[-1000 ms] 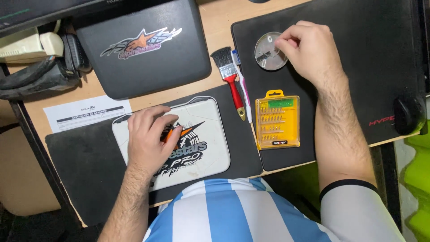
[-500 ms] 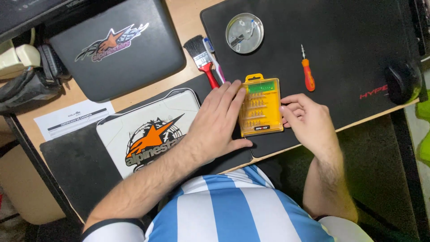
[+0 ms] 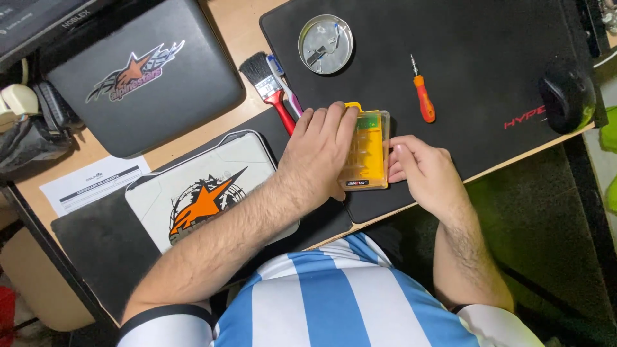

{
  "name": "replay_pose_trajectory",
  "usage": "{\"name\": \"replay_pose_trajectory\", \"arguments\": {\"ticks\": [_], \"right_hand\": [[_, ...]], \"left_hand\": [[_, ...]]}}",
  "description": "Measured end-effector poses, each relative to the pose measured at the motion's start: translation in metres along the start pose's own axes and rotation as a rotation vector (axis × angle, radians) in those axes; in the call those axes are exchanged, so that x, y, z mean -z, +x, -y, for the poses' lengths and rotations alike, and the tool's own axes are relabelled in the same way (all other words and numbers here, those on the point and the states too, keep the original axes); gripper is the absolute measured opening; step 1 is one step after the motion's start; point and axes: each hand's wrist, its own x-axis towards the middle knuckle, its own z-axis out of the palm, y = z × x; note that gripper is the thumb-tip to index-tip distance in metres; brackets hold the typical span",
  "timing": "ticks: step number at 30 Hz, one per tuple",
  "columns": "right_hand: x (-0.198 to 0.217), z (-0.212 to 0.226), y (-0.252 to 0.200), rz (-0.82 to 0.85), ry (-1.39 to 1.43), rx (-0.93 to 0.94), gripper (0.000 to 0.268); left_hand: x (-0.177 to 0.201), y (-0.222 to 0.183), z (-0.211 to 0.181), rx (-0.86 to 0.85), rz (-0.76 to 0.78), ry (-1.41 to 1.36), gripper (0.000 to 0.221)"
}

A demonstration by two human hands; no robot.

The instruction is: Repairing a laptop by unscrewing the back cover, removing a component, reassembling, and testing the keyboard.

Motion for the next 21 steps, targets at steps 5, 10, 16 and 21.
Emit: {"name": "replay_pose_trajectory", "arguments": {"ticks": [5, 10, 16, 21], "right_hand": [[0.005, -0.001, 0.003, -0.021, 0.066, 0.013, 0.035], [0.026, -0.021, 0.008, -0.207, -0.061, 0.139, 0.017], [0.038, -0.011, 0.042, -0.579, -0.522, 0.505, 0.029], [0.036, -0.035, 0.084, -0.575, -0.632, 0.470, 0.031]], "left_hand": [[0.000, -0.030, -0.005, -0.141, -0.209, 0.039, 0.159], [0.009, -0.083, -0.008, -0.392, -0.457, -0.425, 0.029], [0.003, -0.111, 0.004, -0.580, -0.469, -0.310, 0.027], [-0.006, -0.127, 0.006, -0.593, -0.477, -0.278, 0.032]]}}
